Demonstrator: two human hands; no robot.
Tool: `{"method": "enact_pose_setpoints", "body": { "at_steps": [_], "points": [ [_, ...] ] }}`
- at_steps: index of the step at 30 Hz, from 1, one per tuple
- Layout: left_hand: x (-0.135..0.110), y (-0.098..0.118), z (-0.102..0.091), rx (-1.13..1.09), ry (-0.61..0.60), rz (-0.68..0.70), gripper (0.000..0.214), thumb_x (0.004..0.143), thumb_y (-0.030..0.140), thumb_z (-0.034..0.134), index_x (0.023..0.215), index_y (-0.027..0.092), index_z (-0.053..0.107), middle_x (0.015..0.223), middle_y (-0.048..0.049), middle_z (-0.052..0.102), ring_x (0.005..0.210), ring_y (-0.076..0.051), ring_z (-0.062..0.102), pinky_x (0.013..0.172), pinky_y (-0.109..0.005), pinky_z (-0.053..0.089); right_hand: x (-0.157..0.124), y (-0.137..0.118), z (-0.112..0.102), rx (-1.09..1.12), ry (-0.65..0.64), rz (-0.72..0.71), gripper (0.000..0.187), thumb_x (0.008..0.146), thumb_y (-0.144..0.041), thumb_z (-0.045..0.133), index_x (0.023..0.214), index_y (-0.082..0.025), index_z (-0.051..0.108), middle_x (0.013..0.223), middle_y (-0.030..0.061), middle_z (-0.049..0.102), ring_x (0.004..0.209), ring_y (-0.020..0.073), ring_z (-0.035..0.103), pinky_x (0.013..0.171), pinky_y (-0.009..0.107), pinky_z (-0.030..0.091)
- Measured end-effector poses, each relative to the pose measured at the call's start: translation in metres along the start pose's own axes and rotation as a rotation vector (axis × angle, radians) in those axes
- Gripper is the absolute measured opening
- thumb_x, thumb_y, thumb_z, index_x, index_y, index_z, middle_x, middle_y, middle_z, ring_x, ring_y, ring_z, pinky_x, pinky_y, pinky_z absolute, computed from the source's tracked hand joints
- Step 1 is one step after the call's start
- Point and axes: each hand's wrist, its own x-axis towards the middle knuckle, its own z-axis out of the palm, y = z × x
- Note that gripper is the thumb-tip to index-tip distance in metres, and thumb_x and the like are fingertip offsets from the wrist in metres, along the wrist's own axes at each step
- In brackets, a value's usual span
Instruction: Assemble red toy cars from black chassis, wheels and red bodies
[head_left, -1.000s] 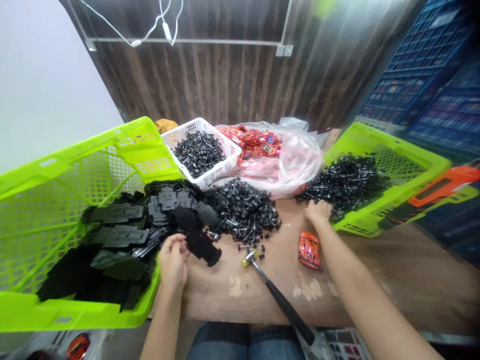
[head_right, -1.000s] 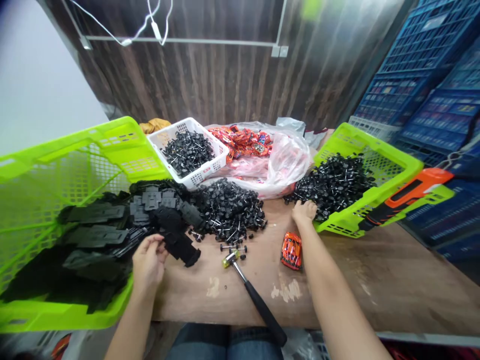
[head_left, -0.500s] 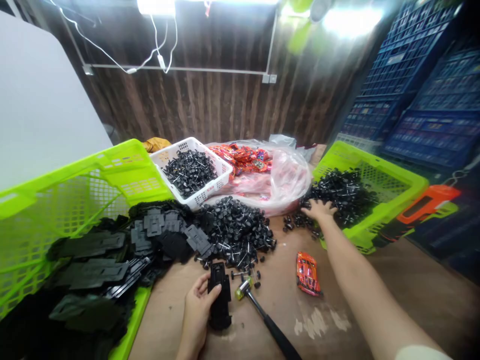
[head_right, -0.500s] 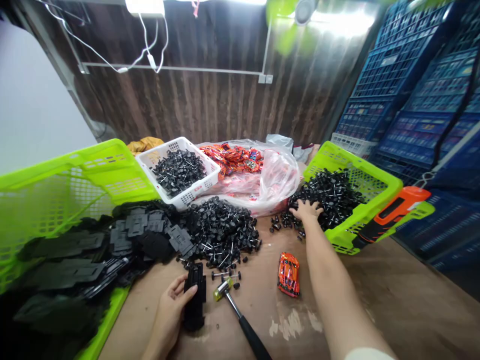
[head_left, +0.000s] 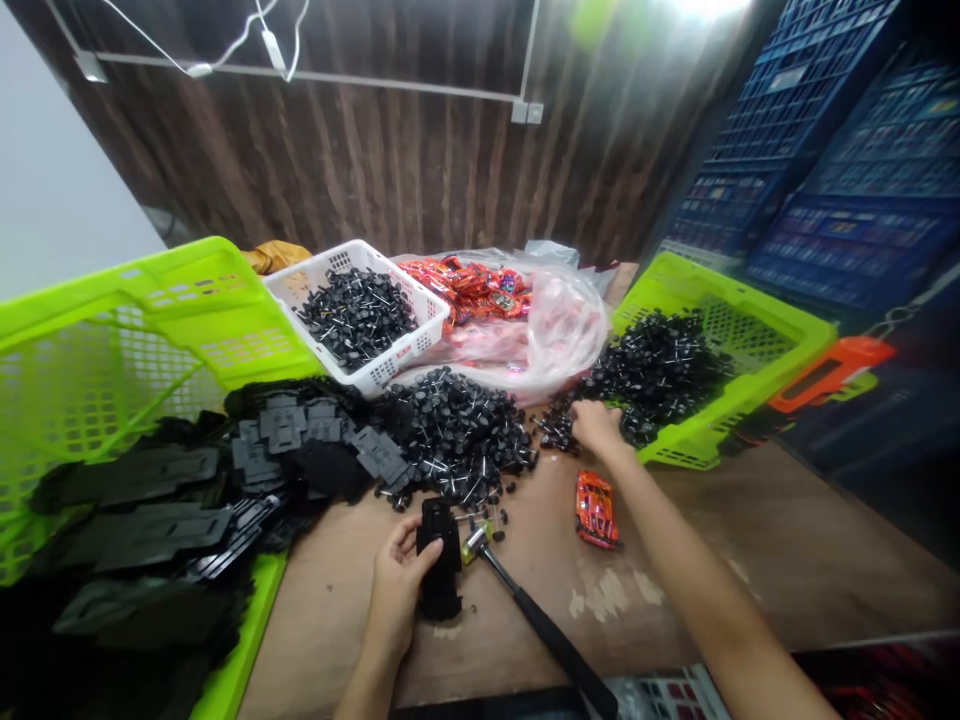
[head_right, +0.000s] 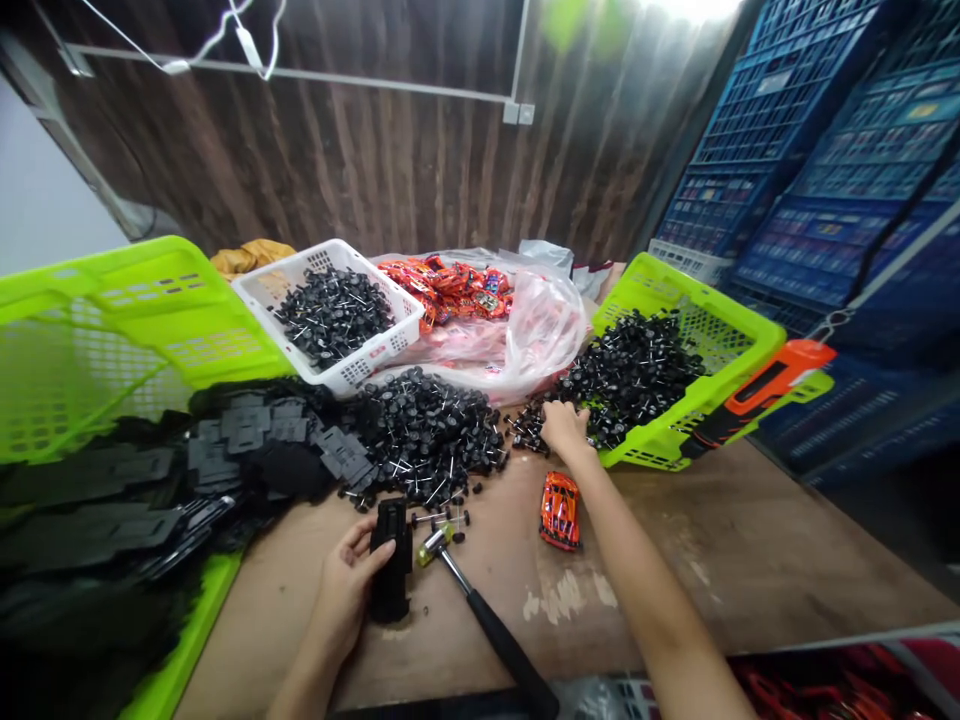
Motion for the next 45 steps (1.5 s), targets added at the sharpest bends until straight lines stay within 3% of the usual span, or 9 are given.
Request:
{"method": "enact_pose_setpoints", "body": {
  "at_steps": [9, 14, 18, 21, 27, 33, 38, 41, 45],
  "points": [
    [-0.009, -0.003, 0.017, 0.014, -0.075, 0.004, 0.047, 0.053, 0.026, 0.08, 0.094, 0.013, 0.061, 0.09, -0.0083, 0.071, 0.081, -0.022, 0.067, 0.074, -0.032, 0.054, -0.038, -0.035, 0.022, 0.036, 0.098, -0.274, 0.024, 0.085, -0.026, 0.049, 0.105, -0.017, 0.056, 0.118, 0.0119, 0.055, 0.112, 0.0258, 0.039, 0.09, 0.041, 0.027],
    [-0.012, -0.006, 0.016, -0.006, -0.09, 0.022, 0.045, 0.055, 0.023, 0.079, 0.095, 0.013, 0.059, 0.091, -0.0079, 0.07, 0.082, -0.02, 0.067, 0.073, -0.03, 0.054, -0.024, -0.035, 0.02, 0.088, 0.155, -0.305, 0.014, 0.076, -0.022, 0.058, 0.088, -0.016, 0.058, 0.099, 0.0109, 0.064, 0.104, 0.0259, 0.045, 0.09, 0.04, 0.025],
    [-0.015, -0.006, 0.015, 0.011, -0.049, 0.016, 0.043, 0.056, 0.023, 0.077, 0.093, 0.013, 0.058, 0.091, -0.0088, 0.07, 0.077, -0.02, 0.067, 0.07, -0.031, 0.054, -0.034, -0.035, 0.001, 0.178, 0.291, -0.218, 0.027, 0.082, -0.024, 0.05, 0.104, -0.01, 0.055, 0.103, 0.0177, 0.062, 0.1, 0.0283, 0.05, 0.088, 0.044, 0.028],
    [-0.017, -0.009, 0.018, 0.111, -0.028, 0.055, 0.037, 0.056, 0.019, 0.075, 0.089, 0.013, 0.06, 0.088, -0.0081, 0.069, 0.077, -0.02, 0.066, 0.068, -0.029, 0.053, -0.074, -0.054, -0.014, 0.369, 0.39, -0.244, 0.034, 0.086, -0.029, 0.046, 0.116, -0.013, 0.048, 0.109, 0.0152, 0.061, 0.094, 0.024, 0.057, 0.084, 0.039, 0.037],
    [-0.024, -0.014, 0.03, 0.238, -0.072, 0.152, 0.023, 0.065, 0.019, 0.068, 0.087, 0.015, 0.061, 0.082, -0.0039, 0.067, 0.068, -0.015, 0.064, 0.06, -0.023, 0.049, -0.197, -0.12, -0.015, 0.656, 0.429, -0.713, 0.027, 0.085, -0.021, 0.054, 0.112, -0.018, 0.053, 0.096, 0.0078, 0.067, 0.088, 0.0206, 0.062, 0.083, 0.037, 0.041],
    [-0.032, -0.023, 0.029, 0.351, -0.085, 0.226, 0.018, 0.072, 0.02, 0.063, 0.09, 0.015, 0.062, 0.082, -0.0047, 0.069, 0.07, -0.016, 0.064, 0.064, -0.023, 0.048, -0.223, -0.137, 0.007, 0.57, 0.5, -0.65, 0.034, 0.09, -0.011, 0.044, 0.124, -0.012, 0.047, 0.109, 0.0139, 0.066, 0.099, 0.0205, 0.062, 0.091, 0.04, 0.034],
    [-0.033, -0.023, 0.027, 0.409, -0.124, 0.285, 0.018, 0.072, 0.016, 0.061, 0.091, 0.016, 0.064, 0.086, -0.0047, 0.069, 0.076, -0.017, 0.064, 0.07, -0.024, 0.047, -0.221, -0.137, 0.011, 0.63, 0.438, -0.543, 0.034, 0.088, -0.008, 0.044, 0.121, -0.013, 0.051, 0.098, 0.0106, 0.069, 0.09, 0.0199, 0.064, 0.09, 0.041, 0.033],
    [-0.037, -0.01, 0.019, 0.353, -0.188, 0.215, 0.015, 0.069, 0.016, 0.066, 0.084, 0.015, 0.064, 0.081, -0.0037, 0.069, 0.074, -0.016, 0.063, 0.067, -0.023, 0.045, -0.226, -0.136, 0.011, 0.772, 0.394, -0.45, 0.038, 0.086, -0.01, 0.048, 0.123, -0.016, 0.05, 0.121, 0.0137, 0.061, 0.112, 0.0249, 0.056, 0.095, 0.043, 0.033],
    [-0.05, 0.004, 0.001, 0.24, -0.339, 0.038, 0.02, 0.063, 0.021, 0.075, 0.077, 0.015, 0.061, 0.071, 0.0003, 0.065, 0.063, -0.012, 0.058, 0.057, -0.019, 0.042, -0.241, -0.135, 0.011, 1.079, 0.051, -0.406, 0.043, 0.081, -0.013, 0.051, 0.124, -0.02, 0.048, 0.127, 0.0096, 0.057, 0.118, 0.0226, 0.052, 0.096, 0.037, 0.041]
  ]
}}
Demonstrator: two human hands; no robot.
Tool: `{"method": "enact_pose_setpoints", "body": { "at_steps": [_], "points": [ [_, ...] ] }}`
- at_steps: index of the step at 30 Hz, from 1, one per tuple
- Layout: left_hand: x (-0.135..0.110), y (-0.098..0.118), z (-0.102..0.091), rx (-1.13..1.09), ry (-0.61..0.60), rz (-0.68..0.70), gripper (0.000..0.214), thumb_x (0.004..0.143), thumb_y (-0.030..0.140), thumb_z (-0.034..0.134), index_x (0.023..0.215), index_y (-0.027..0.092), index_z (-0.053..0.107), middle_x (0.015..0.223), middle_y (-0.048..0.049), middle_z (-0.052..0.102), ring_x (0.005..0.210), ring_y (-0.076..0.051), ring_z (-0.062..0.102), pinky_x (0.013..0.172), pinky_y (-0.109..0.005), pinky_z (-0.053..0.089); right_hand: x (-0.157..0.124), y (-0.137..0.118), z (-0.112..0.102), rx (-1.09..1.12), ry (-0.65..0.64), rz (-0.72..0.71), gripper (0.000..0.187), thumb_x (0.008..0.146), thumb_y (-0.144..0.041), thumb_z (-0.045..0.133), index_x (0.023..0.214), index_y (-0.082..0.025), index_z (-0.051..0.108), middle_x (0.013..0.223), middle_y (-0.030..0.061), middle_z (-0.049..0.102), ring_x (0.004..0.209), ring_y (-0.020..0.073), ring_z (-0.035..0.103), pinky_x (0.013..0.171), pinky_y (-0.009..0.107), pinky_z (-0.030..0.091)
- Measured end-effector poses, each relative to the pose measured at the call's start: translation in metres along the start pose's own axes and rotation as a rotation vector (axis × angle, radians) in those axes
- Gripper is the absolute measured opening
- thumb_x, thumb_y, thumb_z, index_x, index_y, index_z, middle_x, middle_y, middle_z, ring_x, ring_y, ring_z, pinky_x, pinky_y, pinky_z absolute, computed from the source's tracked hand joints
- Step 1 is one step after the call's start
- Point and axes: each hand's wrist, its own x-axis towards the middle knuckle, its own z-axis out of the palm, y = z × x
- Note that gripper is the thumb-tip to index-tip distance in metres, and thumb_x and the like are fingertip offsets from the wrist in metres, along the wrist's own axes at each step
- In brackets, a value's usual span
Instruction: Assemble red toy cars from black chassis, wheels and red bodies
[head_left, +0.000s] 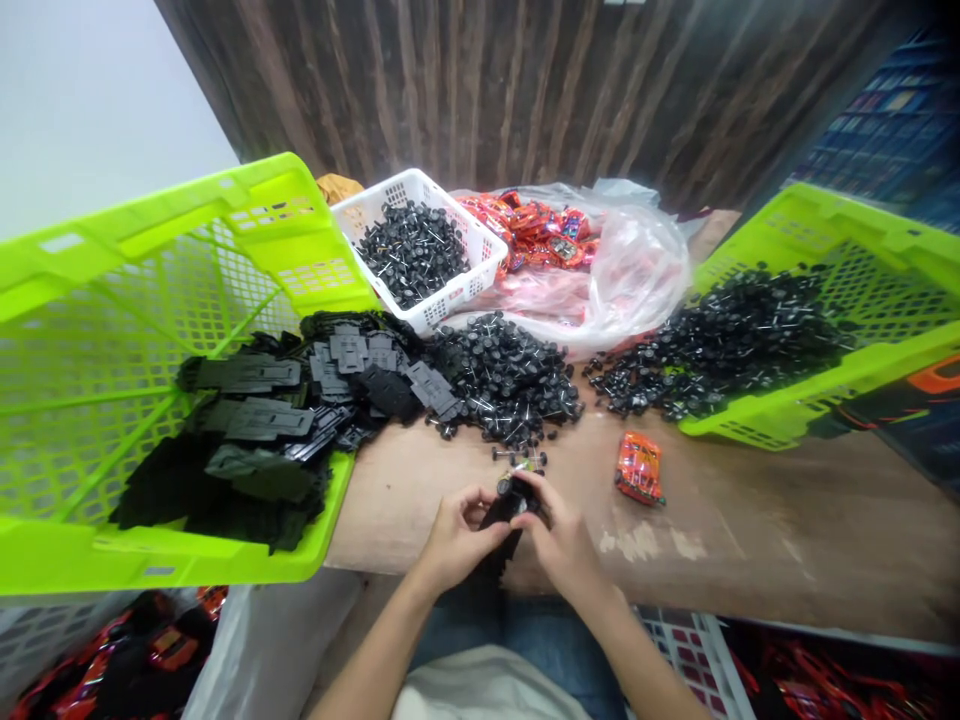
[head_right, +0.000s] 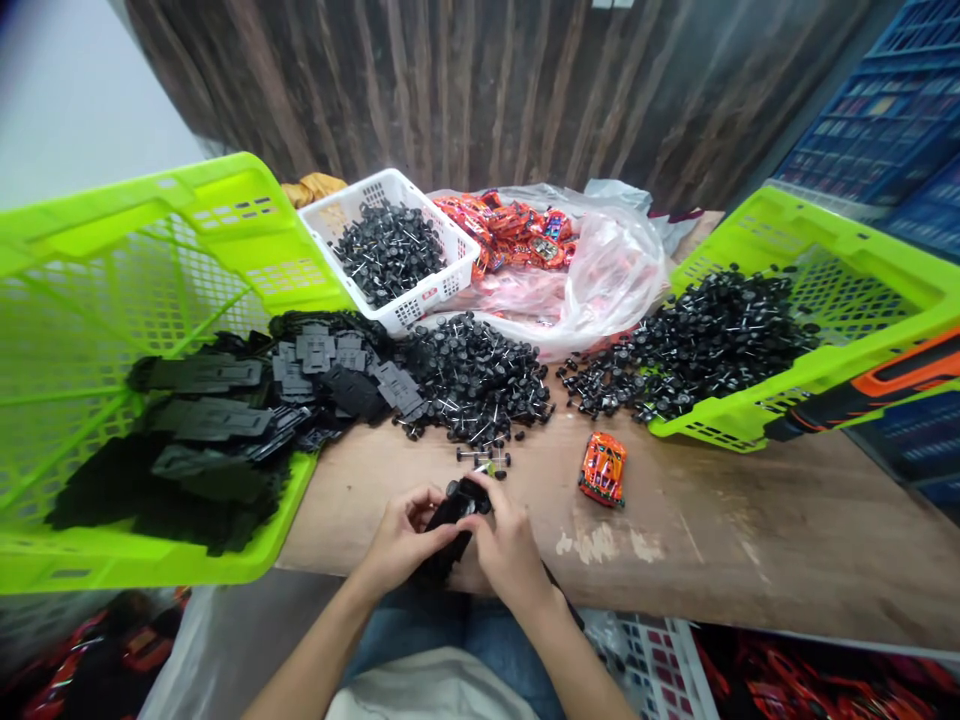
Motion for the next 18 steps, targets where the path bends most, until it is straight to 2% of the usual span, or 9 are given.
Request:
{"method": "enact_pose_setpoints", "body": {
  "at_steps": [3, 5, 7, 9, 11, 13, 15, 18],
  "points": [
    [-0.01, -0.004, -0.008, -0.082, -0.064, -0.045, 0.023, 0.061, 0.02, 0.077, 0.073, 0.015, 0.058, 0.067, 0.0022, 0.062, 0.061, -0.01, 0.057, 0.057, -0.017, 0.04, -0.003, -0.001, -0.002, 0.147, -0.136, 0.138, 0.043, 0.076, -0.014, 0.054, 0.118, -0.023, 0.053, 0.116, 0.0047, 0.062, 0.108, 0.0206, 0.057, 0.093, 0.035, 0.044],
    [-0.011, -0.009, -0.011, -0.152, -0.029, -0.076, 0.026, 0.06, 0.02, 0.078, 0.074, 0.015, 0.057, 0.068, 0.002, 0.063, 0.062, -0.01, 0.057, 0.058, -0.018, 0.042, 0.006, 0.004, -0.012, 0.16, -0.18, 0.174, 0.042, 0.075, -0.018, 0.057, 0.116, -0.024, 0.054, 0.113, 0.0036, 0.063, 0.104, 0.0204, 0.059, 0.089, 0.035, 0.046],
    [-0.008, -0.014, -0.012, -0.229, 0.091, -0.085, 0.032, 0.058, 0.02, 0.079, 0.081, 0.015, 0.057, 0.075, -0.0002, 0.066, 0.067, -0.012, 0.06, 0.062, -0.021, 0.045, 0.022, 0.015, -0.026, 0.056, -0.152, 0.168, 0.037, 0.077, -0.024, 0.057, 0.114, -0.025, 0.056, 0.113, 0.0043, 0.063, 0.106, 0.0217, 0.058, 0.091, 0.039, 0.044],
    [-0.001, -0.017, -0.013, -0.281, 0.243, -0.065, 0.041, 0.056, 0.02, 0.08, 0.09, 0.015, 0.058, 0.084, -0.0035, 0.069, 0.075, -0.015, 0.063, 0.069, -0.025, 0.049, 0.041, 0.031, -0.039, -0.141, -0.114, 0.128, 0.037, 0.078, -0.028, 0.058, 0.115, -0.025, 0.056, 0.118, 0.0065, 0.06, 0.114, 0.0251, 0.052, 0.099, 0.047, 0.037],
    [0.008, -0.018, -0.013, -0.316, 0.367, -0.041, 0.048, 0.053, 0.019, 0.08, 0.095, 0.014, 0.058, 0.09, -0.0056, 0.069, 0.081, -0.017, 0.064, 0.075, -0.028, 0.049, 0.057, 0.048, -0.046, -0.3, -0.141, 0.071, 0.041, 0.075, -0.029, 0.062, 0.115, -0.025, 0.056, 0.124, 0.0085, 0.057, 0.12, 0.0279, 0.047, 0.101, 0.053, 0.032],
    [0.016, -0.017, -0.012, -0.362, 0.466, -0.023, 0.049, 0.052, 0.019, 0.08, 0.096, 0.014, 0.058, 0.091, -0.0055, 0.068, 0.083, -0.018, 0.064, 0.079, -0.03, 0.049, 0.066, 0.062, -0.047, -0.364, -0.181, 0.012, 0.042, 0.074, -0.029, 0.063, 0.115, -0.024, 0.055, 0.124, 0.0091, 0.057, 0.119, 0.0277, 0.048, 0.099, 0.052, 0.034],
    [0.024, -0.016, -0.009, -0.418, 0.54, 0.003, 0.048, 0.053, 0.019, 0.079, 0.096, 0.014, 0.058, 0.092, -0.0047, 0.068, 0.084, -0.018, 0.064, 0.082, -0.031, 0.048, 0.068, 0.071, -0.044, -0.386, -0.167, -0.039, 0.037, 0.075, -0.029, 0.063, 0.111, -0.023, 0.057, 0.118, 0.0091, 0.06, 0.114, 0.0264, 0.051, 0.096, 0.049, 0.038],
    [0.034, -0.017, -0.003, -0.487, 0.575, 0.037, 0.049, 0.056, 0.019, 0.077, 0.1, 0.015, 0.057, 0.093, -0.0041, 0.067, 0.085, -0.017, 0.064, 0.084, -0.032, 0.048, 0.063, 0.073, -0.038, -0.411, -0.1, -0.101, 0.017, 0.078, -0.027, 0.061, 0.094, -0.02, 0.062, 0.11, 0.0096, 0.062, 0.107, 0.0259, 0.054, 0.093, 0.047, 0.039]
  ]
}}
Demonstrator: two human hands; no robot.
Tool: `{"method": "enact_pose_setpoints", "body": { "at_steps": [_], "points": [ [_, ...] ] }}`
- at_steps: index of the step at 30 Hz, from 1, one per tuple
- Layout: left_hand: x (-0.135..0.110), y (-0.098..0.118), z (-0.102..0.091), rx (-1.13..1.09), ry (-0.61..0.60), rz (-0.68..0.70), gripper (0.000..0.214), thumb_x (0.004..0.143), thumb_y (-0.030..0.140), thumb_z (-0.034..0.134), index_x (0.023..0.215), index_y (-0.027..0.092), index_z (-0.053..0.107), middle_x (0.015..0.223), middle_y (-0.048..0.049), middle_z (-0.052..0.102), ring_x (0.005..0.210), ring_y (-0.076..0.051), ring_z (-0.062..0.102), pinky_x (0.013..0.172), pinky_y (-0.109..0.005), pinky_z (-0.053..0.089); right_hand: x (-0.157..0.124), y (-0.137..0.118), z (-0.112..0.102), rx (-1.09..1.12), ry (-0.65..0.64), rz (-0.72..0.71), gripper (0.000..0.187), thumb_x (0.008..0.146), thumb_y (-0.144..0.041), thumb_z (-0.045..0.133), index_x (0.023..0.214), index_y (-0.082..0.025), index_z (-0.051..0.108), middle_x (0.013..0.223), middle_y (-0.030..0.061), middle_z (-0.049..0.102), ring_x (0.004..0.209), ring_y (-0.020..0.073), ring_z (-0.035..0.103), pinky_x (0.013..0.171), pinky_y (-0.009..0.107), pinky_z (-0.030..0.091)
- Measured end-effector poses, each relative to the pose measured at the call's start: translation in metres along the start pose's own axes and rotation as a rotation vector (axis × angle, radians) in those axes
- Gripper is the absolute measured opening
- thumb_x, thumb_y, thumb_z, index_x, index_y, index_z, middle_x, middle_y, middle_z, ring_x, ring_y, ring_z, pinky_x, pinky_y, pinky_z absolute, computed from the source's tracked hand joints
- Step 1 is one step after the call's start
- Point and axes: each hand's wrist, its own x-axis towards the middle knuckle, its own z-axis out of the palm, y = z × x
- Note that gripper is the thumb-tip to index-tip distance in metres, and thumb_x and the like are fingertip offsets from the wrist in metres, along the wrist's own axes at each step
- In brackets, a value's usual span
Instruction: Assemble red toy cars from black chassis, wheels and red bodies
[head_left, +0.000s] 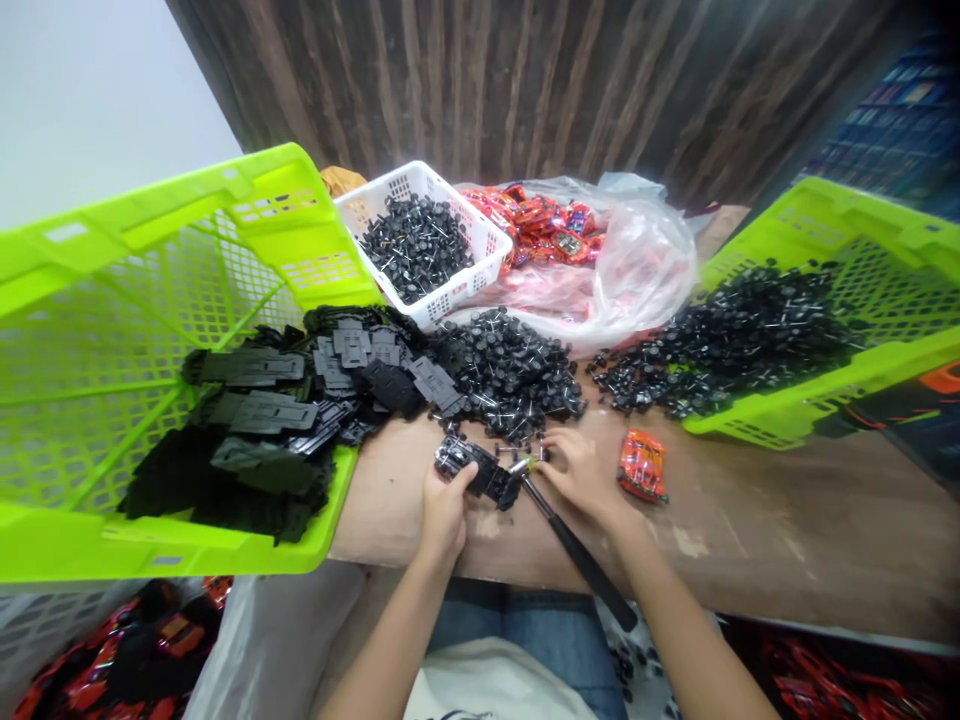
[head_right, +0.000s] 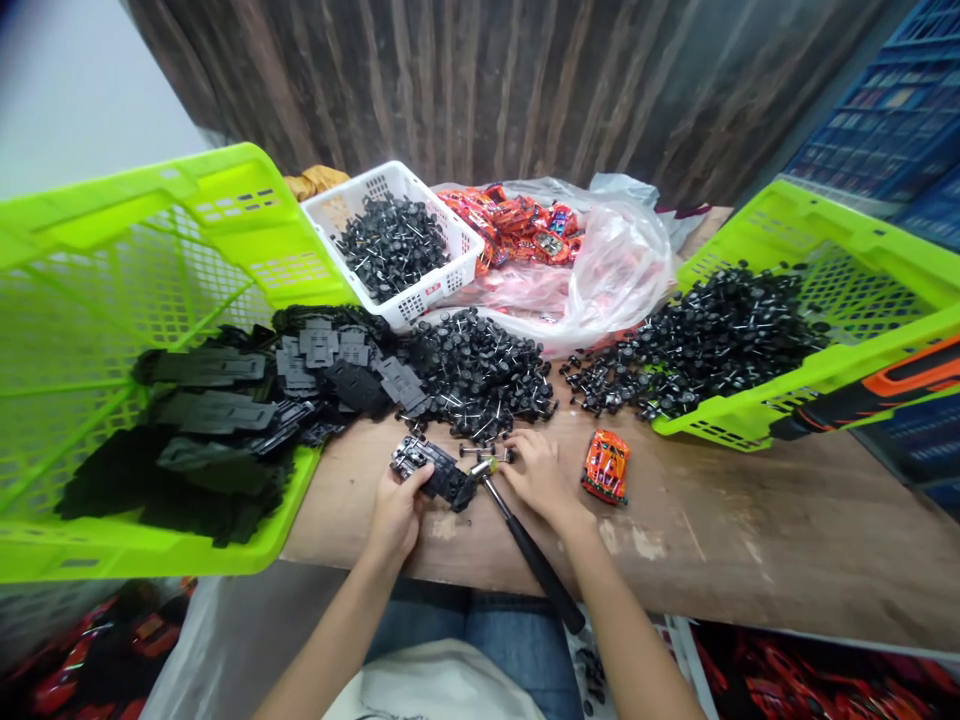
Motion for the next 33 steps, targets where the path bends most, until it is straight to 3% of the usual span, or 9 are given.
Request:
{"method": "enact_pose_setpoints", "body": {
  "at_steps": [3, 7, 12, 20, 23, 25, 28, 30, 33],
  "points": [
    [0.002, -0.007, 0.006, -0.017, -0.001, 0.022, 0.048, 0.059, 0.02, 0.076, 0.102, 0.016, 0.055, 0.095, -0.0043, 0.067, 0.086, -0.016, 0.064, 0.085, -0.032, 0.048, -0.01, -0.014, -0.002, 0.033, 0.122, -0.047, 0.007, 0.083, -0.023, 0.056, 0.081, -0.019, 0.062, 0.109, 0.0094, 0.059, 0.107, 0.0251, 0.054, 0.093, 0.047, 0.039],
    [-0.001, -0.014, 0.014, 0.008, 0.017, 0.109, 0.044, 0.063, 0.022, 0.075, 0.101, 0.017, 0.053, 0.099, -0.0044, 0.064, 0.091, -0.015, 0.063, 0.085, -0.03, 0.048, -0.025, -0.052, -0.005, 0.162, 0.319, -0.045, 0.005, 0.084, -0.022, 0.056, 0.083, -0.02, 0.061, 0.103, 0.008, 0.057, 0.103, 0.023, 0.055, 0.091, 0.043, 0.041],
    [-0.009, -0.015, 0.027, -0.018, -0.027, 0.121, 0.041, 0.068, 0.025, 0.073, 0.103, 0.019, 0.052, 0.101, -0.0044, 0.064, 0.091, -0.016, 0.063, 0.082, -0.03, 0.049, -0.036, -0.087, 0.006, 0.051, 0.28, -0.091, 0.007, 0.085, -0.016, 0.054, 0.085, -0.02, 0.06, 0.105, 0.0084, 0.056, 0.108, 0.0251, 0.051, 0.088, 0.043, 0.038],
    [-0.004, -0.007, 0.033, -0.028, 0.003, 0.115, 0.04, 0.069, 0.028, 0.073, 0.103, 0.018, 0.053, 0.101, -0.0051, 0.064, 0.091, -0.017, 0.064, 0.081, -0.028, 0.05, -0.025, -0.094, 0.01, -0.043, 0.332, -0.1, 0.01, 0.085, -0.011, 0.051, 0.085, -0.018, 0.058, 0.1, 0.0095, 0.056, 0.103, 0.025, 0.051, 0.084, 0.04, 0.038],
    [0.005, -0.003, 0.032, -0.015, 0.043, 0.127, 0.042, 0.069, 0.03, 0.074, 0.104, 0.019, 0.053, 0.101, -0.0053, 0.066, 0.091, -0.018, 0.065, 0.079, -0.028, 0.051, -0.016, -0.099, 0.01, -0.08, 0.343, -0.177, 0.008, 0.084, -0.014, 0.052, 0.085, -0.019, 0.057, 0.1, 0.0097, 0.057, 0.101, 0.0254, 0.052, 0.082, 0.04, 0.04],
    [0.013, 0.0, 0.03, -0.042, 0.054, 0.116, 0.046, 0.068, 0.032, 0.075, 0.107, 0.021, 0.052, 0.105, -0.0062, 0.066, 0.093, -0.019, 0.065, 0.079, -0.029, 0.053, 0.009, -0.092, 0.002, -0.076, 0.299, -0.22, 0.004, 0.083, -0.021, 0.056, 0.087, -0.021, 0.058, 0.105, 0.0091, 0.058, 0.102, 0.0248, 0.053, 0.082, 0.038, 0.042],
    [0.027, 0.006, 0.025, -0.119, 0.038, 0.054, 0.053, 0.067, 0.031, 0.076, 0.114, 0.025, 0.052, 0.119, -0.0082, 0.063, 0.1, -0.023, 0.065, 0.079, -0.032, 0.055, 0.088, -0.065, -0.027, -0.153, 0.233, -0.136, 0.013, 0.09, -0.027, 0.048, 0.093, -0.019, 0.058, 0.108, 0.0092, 0.059, 0.104, 0.0217, 0.055, 0.086, 0.036, 0.044],
    [0.035, 0.008, 0.022, -0.147, 0.043, 0.018, 0.055, 0.065, 0.03, 0.078, 0.114, 0.026, 0.053, 0.121, -0.0077, 0.062, 0.104, -0.025, 0.064, 0.081, -0.034, 0.055, 0.156, -0.038, -0.052, -0.402, 0.112, 0.084, 0.025, 0.095, -0.019, 0.034, 0.102, -0.016, 0.058, 0.106, 0.0091, 0.061, 0.1, 0.0172, 0.057, 0.086, 0.032, 0.046],
    [0.044, 0.005, 0.016, -0.153, 0.067, 0.014, 0.054, 0.06, 0.029, 0.081, 0.108, 0.024, 0.057, 0.113, -0.0072, 0.067, 0.106, -0.026, 0.063, 0.086, -0.036, 0.054, 0.236, 0.002, -0.079, -0.533, 0.029, 0.248, 0.023, 0.093, -0.023, 0.047, 0.109, -0.01, 0.058, 0.107, 0.0112, 0.061, 0.098, 0.0182, 0.059, 0.085, 0.034, 0.049]
  ]
}}
